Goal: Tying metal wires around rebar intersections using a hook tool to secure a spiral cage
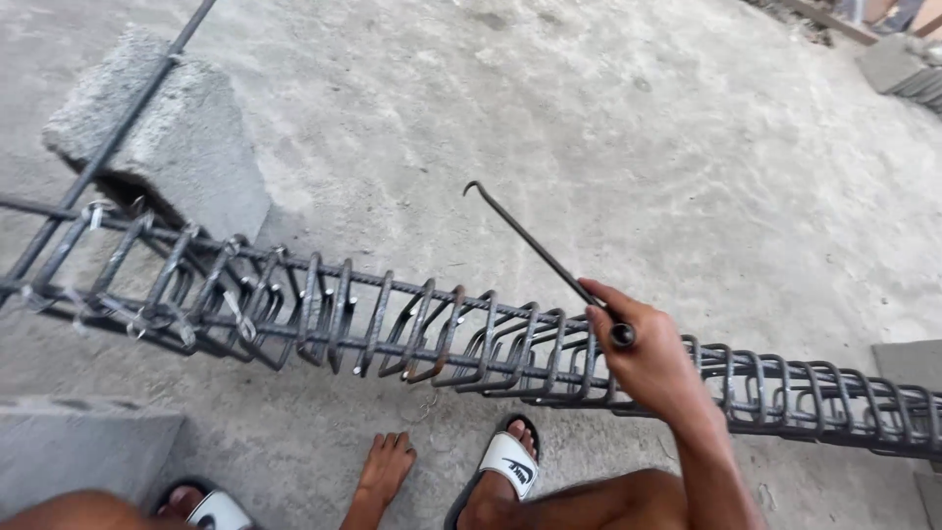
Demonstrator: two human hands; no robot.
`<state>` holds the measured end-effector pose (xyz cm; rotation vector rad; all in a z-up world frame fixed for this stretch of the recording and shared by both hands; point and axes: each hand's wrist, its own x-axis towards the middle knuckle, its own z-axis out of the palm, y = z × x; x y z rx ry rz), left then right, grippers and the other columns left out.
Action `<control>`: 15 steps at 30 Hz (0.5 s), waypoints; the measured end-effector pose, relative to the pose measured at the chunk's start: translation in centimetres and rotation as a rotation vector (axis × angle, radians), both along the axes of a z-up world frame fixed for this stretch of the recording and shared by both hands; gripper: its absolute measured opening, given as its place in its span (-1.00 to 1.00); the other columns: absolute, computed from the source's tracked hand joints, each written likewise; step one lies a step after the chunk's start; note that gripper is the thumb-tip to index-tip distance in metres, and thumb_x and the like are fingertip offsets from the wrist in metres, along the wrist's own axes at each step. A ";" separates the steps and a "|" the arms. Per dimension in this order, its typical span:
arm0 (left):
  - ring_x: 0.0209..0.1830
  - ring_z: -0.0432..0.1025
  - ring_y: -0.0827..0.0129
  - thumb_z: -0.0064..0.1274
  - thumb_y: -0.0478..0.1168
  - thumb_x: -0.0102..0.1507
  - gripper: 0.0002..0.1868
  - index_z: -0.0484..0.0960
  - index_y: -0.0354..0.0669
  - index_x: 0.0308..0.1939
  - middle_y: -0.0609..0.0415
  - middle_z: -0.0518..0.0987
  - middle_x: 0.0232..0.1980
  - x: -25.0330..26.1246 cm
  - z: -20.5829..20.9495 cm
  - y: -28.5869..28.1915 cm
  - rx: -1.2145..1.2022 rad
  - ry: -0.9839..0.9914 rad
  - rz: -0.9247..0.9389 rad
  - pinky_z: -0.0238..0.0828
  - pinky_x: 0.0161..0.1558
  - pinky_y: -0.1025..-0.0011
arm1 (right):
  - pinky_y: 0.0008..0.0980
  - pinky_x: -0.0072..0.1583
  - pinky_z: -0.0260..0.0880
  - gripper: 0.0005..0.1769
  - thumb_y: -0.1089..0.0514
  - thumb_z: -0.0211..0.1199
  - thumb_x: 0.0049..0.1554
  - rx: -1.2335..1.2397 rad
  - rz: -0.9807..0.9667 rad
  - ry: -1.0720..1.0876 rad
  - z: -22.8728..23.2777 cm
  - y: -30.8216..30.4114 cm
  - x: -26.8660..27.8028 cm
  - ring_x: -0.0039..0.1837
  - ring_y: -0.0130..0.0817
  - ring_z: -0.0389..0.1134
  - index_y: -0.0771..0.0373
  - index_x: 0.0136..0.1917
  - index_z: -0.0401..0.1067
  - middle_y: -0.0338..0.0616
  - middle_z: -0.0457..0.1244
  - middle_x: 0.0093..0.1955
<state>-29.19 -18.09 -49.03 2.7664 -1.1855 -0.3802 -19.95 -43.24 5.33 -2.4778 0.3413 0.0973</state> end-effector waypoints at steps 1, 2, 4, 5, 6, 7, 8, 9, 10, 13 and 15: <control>0.00 0.33 0.04 0.04 -0.33 0.21 -0.88 0.67 -0.10 -0.24 -0.08 0.43 0.08 -0.3 0.1 0.2 0.011 0.003 0.018 0.18 0.10 0.01 | -0.48 -0.57 -0.11 -0.54 0.18 0.13 0.22 0.011 0.018 0.003 0.1 -0.2 -0.2 -0.59 -0.51 0.04 0.32 0.37 0.42 -0.10 0.33 -0.50; 0.02 0.32 0.03 0.04 -0.32 0.20 -0.89 0.68 -0.10 -0.26 -0.10 0.43 0.06 -0.7 0.3 0.4 0.004 -0.012 0.020 0.14 0.13 0.02 | -0.48 -0.58 -0.07 -0.54 0.20 0.14 0.21 0.040 -0.017 0.019 0.3 -0.3 -0.4 -0.58 -0.48 0.07 0.28 0.37 0.43 -0.03 0.38 -0.41; 0.04 0.30 0.02 0.05 -0.32 0.20 -0.90 0.68 -0.10 -0.28 -0.12 0.44 0.05 -0.7 0.5 0.4 0.004 -0.035 0.038 0.11 0.16 0.02 | -0.49 -0.59 -0.03 -0.53 0.23 0.15 0.20 0.075 -0.035 0.030 0.4 -0.8 -0.5 -0.58 -0.45 0.10 0.25 0.38 0.43 0.04 0.42 -0.32; -0.01 0.31 0.03 0.04 -0.29 0.17 -0.89 0.69 -0.11 -0.33 -0.11 0.47 -0.02 -0.6 0.6 0.2 -0.031 -0.115 0.050 0.13 0.14 0.05 | -0.47 -0.56 -0.11 -0.56 0.24 0.15 0.21 0.091 -0.059 -0.030 0.2 -1.3 -0.5 -0.57 -0.45 0.05 0.30 0.36 0.45 -0.03 0.34 -0.42; -0.06 0.32 0.05 0.04 -0.26 0.15 -0.87 0.71 -0.12 -0.38 -0.10 0.49 -0.09 -0.4 0.6 0.0 -0.065 -0.196 0.060 0.15 0.12 0.07 | -0.45 -0.53 -0.19 -0.58 0.25 0.15 0.22 0.108 -0.084 -0.090 0.1 -1.7 -0.5 -0.56 -0.45 0.00 0.35 0.34 0.47 -0.09 0.25 -0.51; -0.06 0.32 0.05 0.04 -0.26 0.15 -0.87 0.71 -0.12 -0.38 -0.10 0.49 -0.09 -0.6 1.2 -0.4 -0.054 -0.192 0.075 0.15 0.12 0.07 | -0.45 -0.53 -0.19 -0.58 0.25 0.15 0.22 0.118 -0.069 -0.084 0.0 -2.2 -0.7 -0.56 -0.45 0.00 0.35 0.34 0.47 -0.09 0.25 -0.51; 0.03 0.32 0.03 0.07 -0.31 0.16 -0.87 0.70 -0.17 -0.28 -0.12 0.49 0.01 -0.7 1.7 -0.8 -0.021 -0.088 0.116 0.12 0.17 0.05 | -0.38 -0.36 0.08 -0.59 0.28 0.11 0.25 0.228 -0.131 -0.144 -0.1 -2.6 -1.0 -0.36 -0.33 0.16 0.38 0.35 0.46 0.01 0.28 -0.38; 0.12 0.31 0.02 0.10 -0.36 0.17 -0.83 0.70 -0.22 -0.18 -0.13 0.49 0.11 0.0 2.2 -1.1 0.010 0.006 0.161 0.08 0.23 0.02 | -0.32 -0.19 0.34 -0.59 0.31 0.07 0.29 0.341 -0.189 -0.211 -0.2 -3.0 -0.8 -0.17 -0.21 0.32 0.41 0.37 0.45 0.11 0.31 -0.25; 0.12 0.31 0.02 0.10 -0.36 0.17 -0.83 0.70 -0.22 -0.18 -0.13 0.49 0.11 -0.1 2.8 -1.1 0.019 -0.002 0.181 0.08 0.23 0.02 | -0.32 -0.19 0.34 -0.59 0.31 0.07 0.29 0.353 -0.169 -0.213 -1.0 -3.7 -0.9 -0.17 -0.21 0.32 0.41 0.37 0.45 0.11 0.31 -0.25; -0.05 0.43 0.01 -0.05 -0.38 0.17 -0.79 0.65 -0.16 -0.18 -0.12 0.63 -0.12 1.9 4.7 -2.9 -0.076 0.140 0.358 0.16 0.11 0.05 | -0.29 0.11 0.44 -0.57 0.18 0.09 0.33 0.829 -0.134 -0.458 -1.8 -6.1 -0.8 -0.30 -0.51 0.13 0.50 0.37 0.32 -0.42 -0.04 -0.41; -0.25 0.55 -0.18 0.04 -0.40 0.05 -0.86 0.68 -0.21 -0.36 -0.21 0.65 -0.27 2.9 6.3 -3.1 -0.107 0.354 0.406 0.36 -0.06 -0.15 | -0.30 0.19 0.27 -0.28 -0.19 -0.04 0.21 1.195 -0.087 -0.488 -1.6 -6.8 -1.1 -0.30 -0.57 -0.04 0.37 0.42 0.32 -0.56 -0.10 -0.47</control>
